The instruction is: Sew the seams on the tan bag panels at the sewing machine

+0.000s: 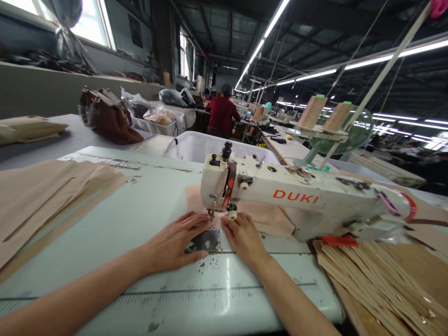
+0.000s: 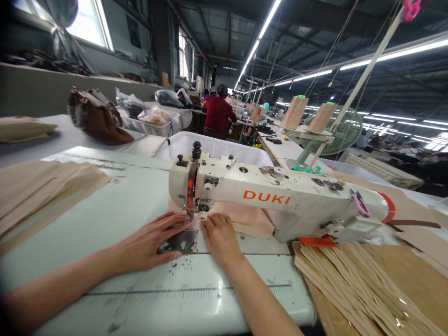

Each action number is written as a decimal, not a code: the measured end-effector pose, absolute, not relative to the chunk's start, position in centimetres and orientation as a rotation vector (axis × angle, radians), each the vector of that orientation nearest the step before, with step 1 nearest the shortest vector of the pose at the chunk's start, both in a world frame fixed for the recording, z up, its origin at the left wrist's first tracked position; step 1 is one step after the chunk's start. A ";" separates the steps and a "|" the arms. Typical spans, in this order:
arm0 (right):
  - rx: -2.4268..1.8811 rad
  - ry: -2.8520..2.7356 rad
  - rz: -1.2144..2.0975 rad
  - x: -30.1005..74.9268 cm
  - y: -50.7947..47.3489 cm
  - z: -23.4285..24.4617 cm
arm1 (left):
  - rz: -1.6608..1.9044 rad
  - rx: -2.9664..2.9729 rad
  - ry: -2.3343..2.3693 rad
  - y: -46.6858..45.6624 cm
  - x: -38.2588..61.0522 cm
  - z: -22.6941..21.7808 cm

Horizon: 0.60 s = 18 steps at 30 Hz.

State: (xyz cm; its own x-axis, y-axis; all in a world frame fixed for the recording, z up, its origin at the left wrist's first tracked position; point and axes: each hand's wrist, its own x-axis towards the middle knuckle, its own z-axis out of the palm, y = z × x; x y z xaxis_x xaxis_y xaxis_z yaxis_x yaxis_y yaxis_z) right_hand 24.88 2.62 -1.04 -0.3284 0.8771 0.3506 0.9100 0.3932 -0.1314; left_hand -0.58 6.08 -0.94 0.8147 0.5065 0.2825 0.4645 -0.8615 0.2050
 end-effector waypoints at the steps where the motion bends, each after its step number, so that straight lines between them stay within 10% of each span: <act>1: -1.612 -2.254 -0.142 25.6 2.0 -0.7 | 0.515 2.899 0.803 5.7 -0.7 -1.0; 8: -1.784 -2.223 0.070 24.9 -9.9 1.5 | 0.960 2.800 0.903 -5.2 -2.7 -2.3; 18: -1.455 -2.573 0.033 21.9 -11.4 1.6 | 0.475 1.364 0.998 -12.3 1.0 -4.1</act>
